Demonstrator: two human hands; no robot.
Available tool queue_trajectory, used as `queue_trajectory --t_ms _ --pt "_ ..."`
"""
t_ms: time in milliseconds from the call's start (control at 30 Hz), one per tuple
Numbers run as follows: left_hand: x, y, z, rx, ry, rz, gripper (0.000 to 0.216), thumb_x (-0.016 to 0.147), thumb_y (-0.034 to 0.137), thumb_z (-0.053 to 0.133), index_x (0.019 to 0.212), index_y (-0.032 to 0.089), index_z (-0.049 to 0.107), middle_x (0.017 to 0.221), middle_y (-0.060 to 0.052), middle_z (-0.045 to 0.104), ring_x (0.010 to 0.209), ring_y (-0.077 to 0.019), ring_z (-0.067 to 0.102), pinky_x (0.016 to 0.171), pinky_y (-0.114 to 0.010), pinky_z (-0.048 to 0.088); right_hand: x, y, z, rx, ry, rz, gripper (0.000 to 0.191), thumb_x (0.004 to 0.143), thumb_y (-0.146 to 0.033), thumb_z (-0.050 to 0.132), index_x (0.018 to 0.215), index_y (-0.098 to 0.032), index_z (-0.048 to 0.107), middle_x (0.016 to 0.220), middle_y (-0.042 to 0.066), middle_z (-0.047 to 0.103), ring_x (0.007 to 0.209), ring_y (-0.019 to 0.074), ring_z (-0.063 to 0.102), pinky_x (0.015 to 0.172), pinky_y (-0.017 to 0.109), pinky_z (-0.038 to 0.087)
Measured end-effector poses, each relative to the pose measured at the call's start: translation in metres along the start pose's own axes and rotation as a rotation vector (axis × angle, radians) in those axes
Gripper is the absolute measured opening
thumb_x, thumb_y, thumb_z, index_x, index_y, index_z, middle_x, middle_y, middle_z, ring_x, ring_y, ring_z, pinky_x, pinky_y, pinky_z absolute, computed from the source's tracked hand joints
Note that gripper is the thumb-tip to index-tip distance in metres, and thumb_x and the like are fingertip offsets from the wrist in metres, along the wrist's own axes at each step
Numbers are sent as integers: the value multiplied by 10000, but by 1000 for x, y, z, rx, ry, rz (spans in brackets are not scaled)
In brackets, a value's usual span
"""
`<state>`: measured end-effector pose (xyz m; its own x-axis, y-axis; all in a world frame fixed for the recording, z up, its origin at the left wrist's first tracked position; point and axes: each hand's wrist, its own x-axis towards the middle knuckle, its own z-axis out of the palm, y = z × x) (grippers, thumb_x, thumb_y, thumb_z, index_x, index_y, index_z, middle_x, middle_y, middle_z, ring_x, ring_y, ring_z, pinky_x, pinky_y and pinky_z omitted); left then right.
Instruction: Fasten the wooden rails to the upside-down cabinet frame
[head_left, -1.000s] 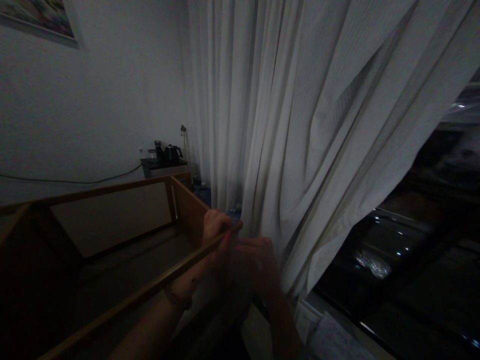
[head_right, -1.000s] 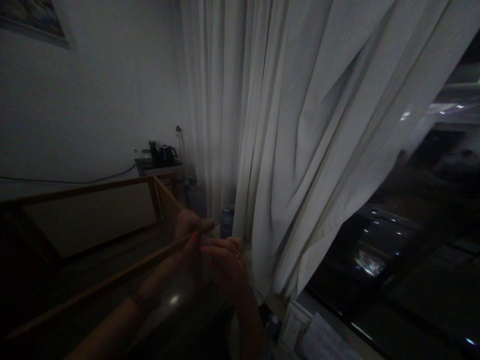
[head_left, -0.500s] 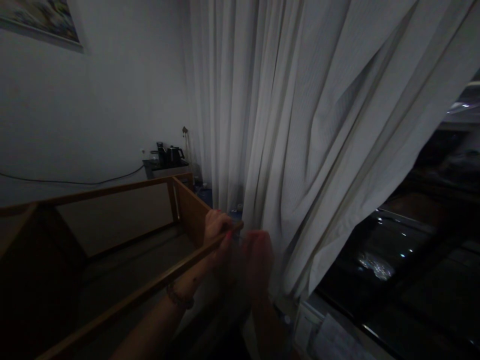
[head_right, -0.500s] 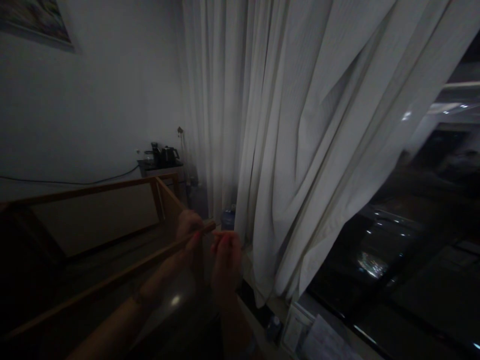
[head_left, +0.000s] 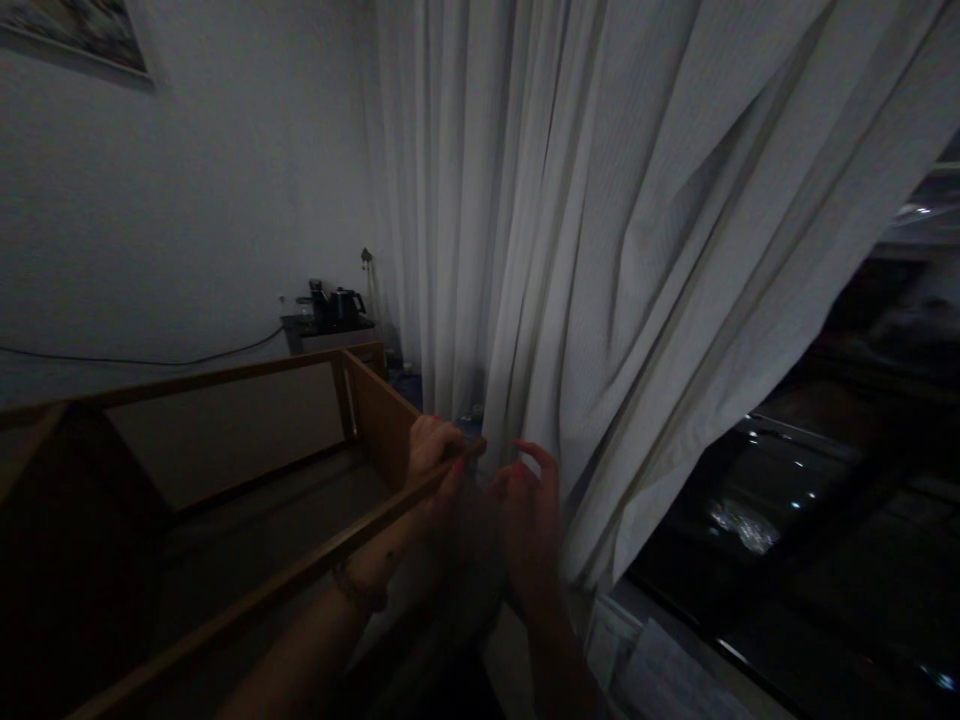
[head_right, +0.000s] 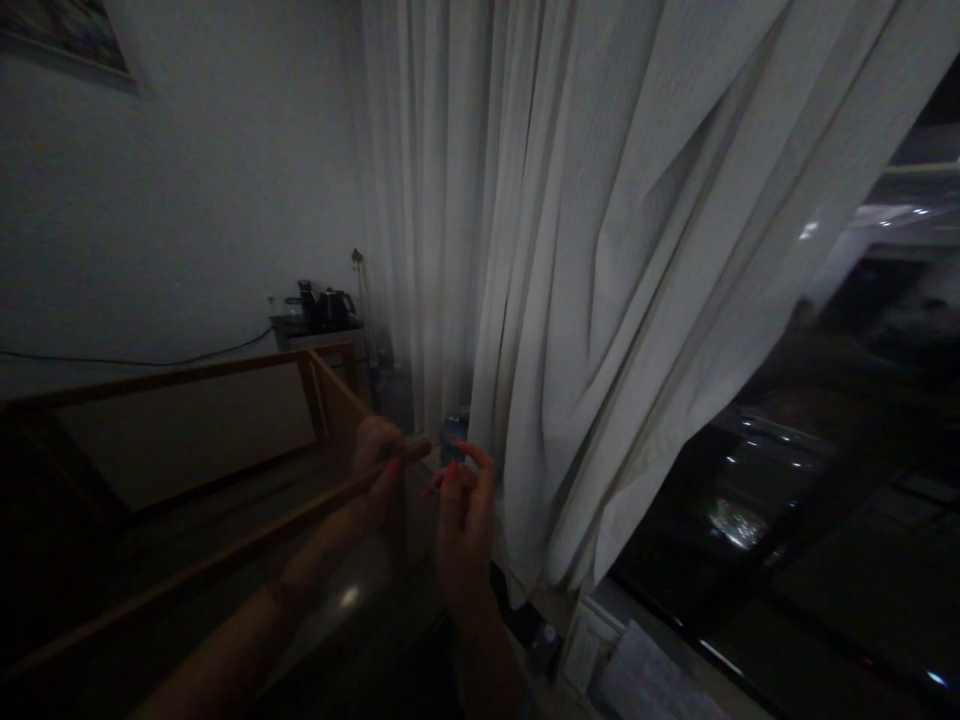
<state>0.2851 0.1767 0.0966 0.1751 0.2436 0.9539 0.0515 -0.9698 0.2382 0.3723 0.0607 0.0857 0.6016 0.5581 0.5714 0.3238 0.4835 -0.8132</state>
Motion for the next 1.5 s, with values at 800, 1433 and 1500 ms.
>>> queue_trajectory --t_ms 800,1433,1500 --pt "-2 4 -4 -3 -92 -97 368 954 494 311 760 241 494 693 -15 522 735 -220 491 723 -385 427 -14 -8 4 -175 5 30 406 954 -453 470 625 -223 407 570 -63 392 540 112 416 514 233 337" --pt "-12 -6 -3 1 -135 -135 268 933 428 384 804 239 524 767 -26 538 825 -228 505 802 -387 452 -2 5 -25 -595 -117 -595 202 990 -307 490 1137 -241 612 956 40 687 880 193 616 797 352 469" --pt "-13 -5 -5 2 -135 -134 235 935 403 391 838 237 526 805 -27 557 832 -222 505 792 -376 448 -1 7 -29 -605 -155 -624 234 986 -292 504 1193 -259 608 995 41 694 908 192 622 804 352 479"
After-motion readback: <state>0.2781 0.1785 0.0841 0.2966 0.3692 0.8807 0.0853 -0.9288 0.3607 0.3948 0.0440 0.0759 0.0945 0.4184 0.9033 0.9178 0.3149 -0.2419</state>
